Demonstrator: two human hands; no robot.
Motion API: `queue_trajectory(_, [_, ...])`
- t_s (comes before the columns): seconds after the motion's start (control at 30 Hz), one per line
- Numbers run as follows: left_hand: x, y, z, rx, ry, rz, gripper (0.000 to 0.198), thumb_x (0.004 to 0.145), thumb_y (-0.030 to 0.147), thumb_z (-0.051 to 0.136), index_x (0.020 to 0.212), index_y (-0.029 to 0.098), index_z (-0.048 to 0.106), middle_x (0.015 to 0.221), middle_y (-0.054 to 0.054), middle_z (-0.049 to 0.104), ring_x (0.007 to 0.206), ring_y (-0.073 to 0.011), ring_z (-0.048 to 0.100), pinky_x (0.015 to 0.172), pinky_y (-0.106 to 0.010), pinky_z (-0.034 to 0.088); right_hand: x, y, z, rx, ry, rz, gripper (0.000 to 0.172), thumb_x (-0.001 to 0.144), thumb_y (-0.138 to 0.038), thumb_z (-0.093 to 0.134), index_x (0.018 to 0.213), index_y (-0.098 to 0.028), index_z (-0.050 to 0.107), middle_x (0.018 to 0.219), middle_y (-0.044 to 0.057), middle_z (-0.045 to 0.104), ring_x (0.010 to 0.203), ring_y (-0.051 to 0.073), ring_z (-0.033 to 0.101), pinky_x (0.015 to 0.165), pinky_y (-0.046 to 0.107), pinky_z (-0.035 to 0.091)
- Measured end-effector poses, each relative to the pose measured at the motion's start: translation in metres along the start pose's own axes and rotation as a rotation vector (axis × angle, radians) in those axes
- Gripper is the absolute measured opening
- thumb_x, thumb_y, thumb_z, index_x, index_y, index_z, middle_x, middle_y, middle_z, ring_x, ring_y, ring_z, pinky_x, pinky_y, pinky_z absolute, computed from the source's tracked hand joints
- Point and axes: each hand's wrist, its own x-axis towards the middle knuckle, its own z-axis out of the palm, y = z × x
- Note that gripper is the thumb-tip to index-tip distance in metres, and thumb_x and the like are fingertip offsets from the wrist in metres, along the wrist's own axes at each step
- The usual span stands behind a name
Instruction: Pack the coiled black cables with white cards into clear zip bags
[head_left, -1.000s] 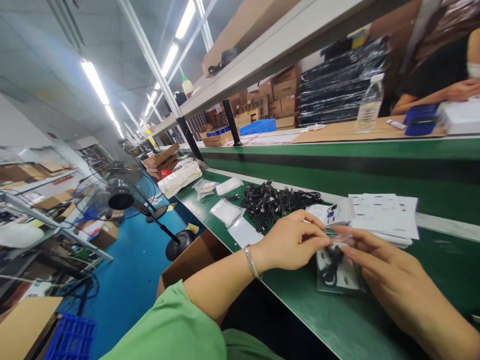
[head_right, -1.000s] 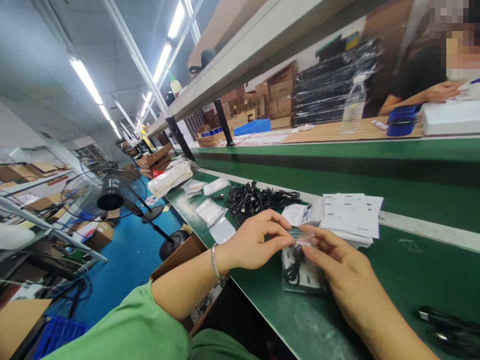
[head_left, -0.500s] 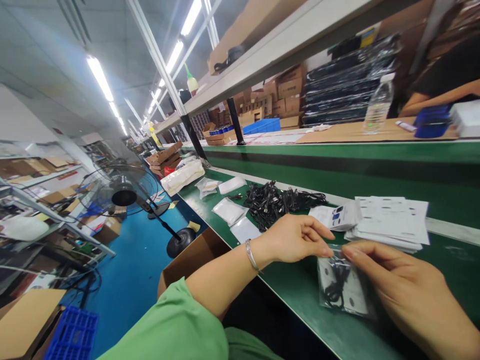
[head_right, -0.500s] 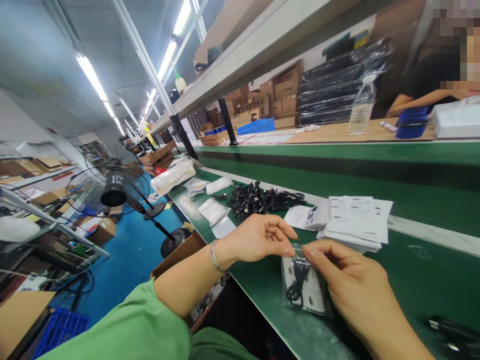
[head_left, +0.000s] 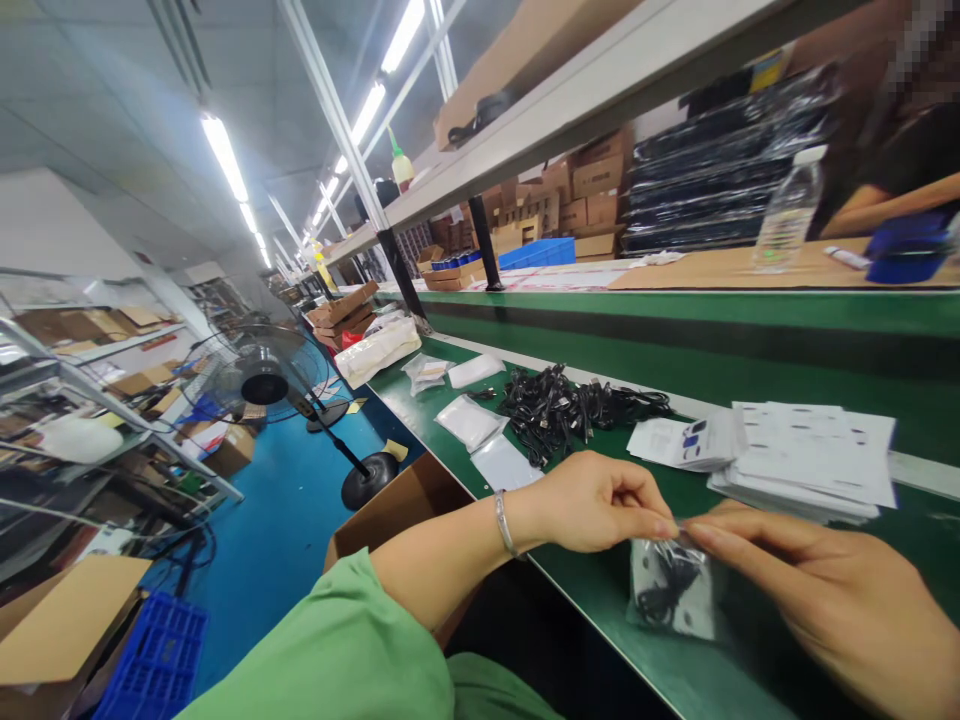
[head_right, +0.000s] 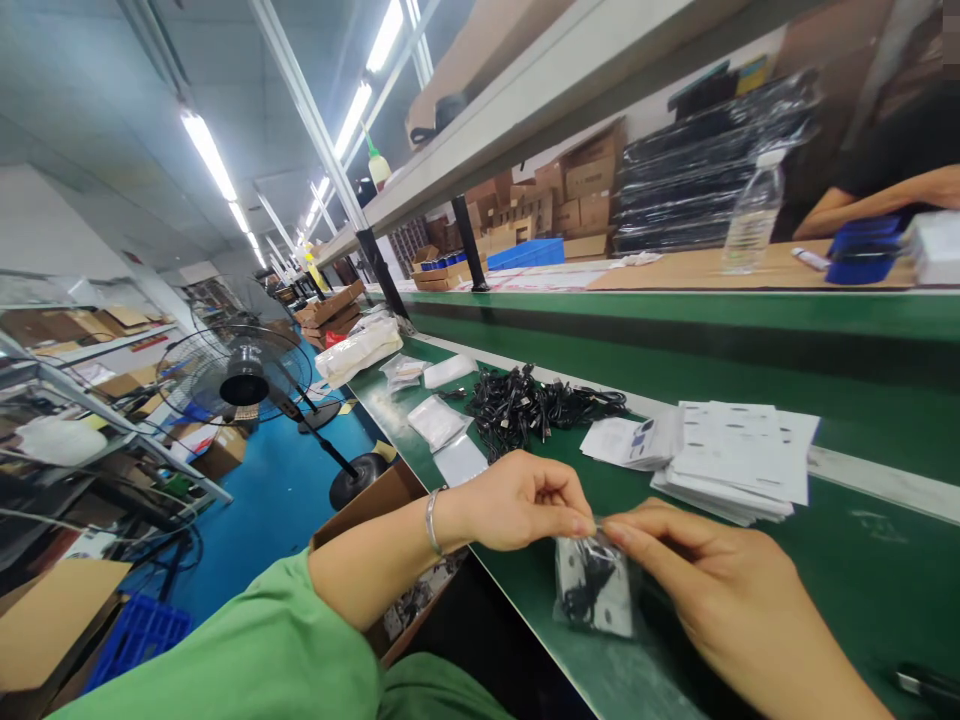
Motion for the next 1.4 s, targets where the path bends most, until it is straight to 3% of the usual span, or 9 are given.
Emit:
queue_trajectory(0.17, [-0.04,0.007,-0.036,0.098,-0.113,-0.082,0.033,0.072,0.028,0.097,0.074,0.013,0.069,0.066,0.005,0.063,0.062,-0.0063,0.05,0.066,-0.02,0.043,0.002,0.007,0.015,0.052,-0.211,-0.062,0.041,0.075,-0.071,0.071,0.079,-0.033,0.088,0.095,0.003,0.087,0.089,0.03,0.082,0.08,0.032,0.065])
queue_trajectory(0.3, [-0.078,0.02,-0.091,0.564,-0.19,-0.286,0.013,0.084,0.018,0.084,0.076,0.015,0.074,0.068,0.002,0.068,0.063,-0.0091,0.057,0.065,-0.021,0.043,0.011,0.022,0.023,0.058,-0.04,0.164,0.05,0.054,-0.075,0.076,0.081,-0.036,0.09,0.098,0.005,0.088,0.103,0.041,0.082,0.092,0.045,0.066])
queue_trajectory(0.4, [-0.085,0.01,-0.107,0.961,0.073,-0.425,0.023,0.081,0.037,0.09,0.085,0.016,0.08,0.076,-0.002,0.075,0.072,-0.0165,0.066,0.069,-0.025,0.046,0.015,0.029,0.024,-0.023,0.0,0.211,0.049,0.052,-0.079,0.072,0.074,-0.039,0.089,0.094,0.004,0.088,0.101,0.042,0.082,0.084,0.046,0.067])
queue_trajectory(0.5, [-0.073,-0.019,-0.096,1.066,0.339,-0.329,0.046,0.087,0.052,0.084,0.113,0.015,0.079,0.112,-0.01,0.081,0.102,-0.0243,0.074,0.089,-0.03,0.055,0.015,0.028,0.025,-0.075,-0.034,0.174,0.046,0.056,-0.079,0.067,0.065,-0.038,0.085,0.088,0.003,0.087,0.089,0.04,0.083,0.074,0.044,0.067])
queue_trajectory(0.6, [-0.059,-0.043,-0.074,1.148,0.337,-0.242,0.05,0.093,0.054,0.077,0.123,0.015,0.075,0.129,-0.014,0.076,0.121,-0.0285,0.07,0.103,-0.035,0.055,0.014,0.024,0.025,-0.086,-0.043,0.15,0.043,0.055,-0.077,0.065,0.052,-0.036,0.076,0.082,0.004,0.086,0.081,0.039,0.083,0.076,0.046,0.067])
queue_trajectory(0.83, [-0.057,-0.055,-0.044,1.277,0.266,-0.237,0.031,0.105,0.026,0.049,0.098,0.012,0.076,0.107,-0.016,0.076,0.107,-0.0294,0.073,0.094,-0.039,0.058,0.014,0.018,0.022,-0.114,-0.058,0.241,0.044,0.05,-0.078,0.061,0.053,-0.038,0.075,0.079,0.002,0.085,0.077,0.039,0.081,0.082,0.05,0.065])
queue_trajectory(1.03, [-0.057,-0.061,-0.04,1.261,0.347,-0.26,0.028,0.105,0.027,0.047,0.106,0.014,0.071,0.11,-0.015,0.076,0.106,-0.0293,0.073,0.091,-0.039,0.057,0.013,0.004,0.025,-0.118,-0.063,0.223,0.043,0.051,-0.077,0.058,0.048,-0.035,0.067,0.081,0.003,0.086,0.083,0.039,0.082,0.079,0.048,0.065])
queue_trajectory(1.2, [-0.055,-0.051,-0.046,1.207,0.369,-0.304,0.03,0.109,0.028,0.039,0.115,0.016,0.065,0.116,-0.012,0.078,0.108,-0.0283,0.075,0.093,-0.039,0.057,0.012,0.001,0.026,-0.127,-0.071,0.139,0.044,0.057,-0.076,0.056,0.051,-0.033,0.066,0.076,0.004,0.085,0.071,0.036,0.082,0.065,0.044,0.065])
queue_trajectory(1.4, [-0.055,-0.046,-0.041,1.16,0.382,-0.339,0.032,0.106,0.038,0.051,0.123,0.013,0.065,0.114,-0.017,0.079,0.107,-0.0354,0.076,0.094,-0.048,0.059,0.011,-0.003,0.026,-0.134,-0.093,0.177,0.043,0.056,-0.075,0.052,0.051,-0.034,0.063,0.079,0.005,0.085,0.077,0.038,0.082,0.079,0.051,0.066])
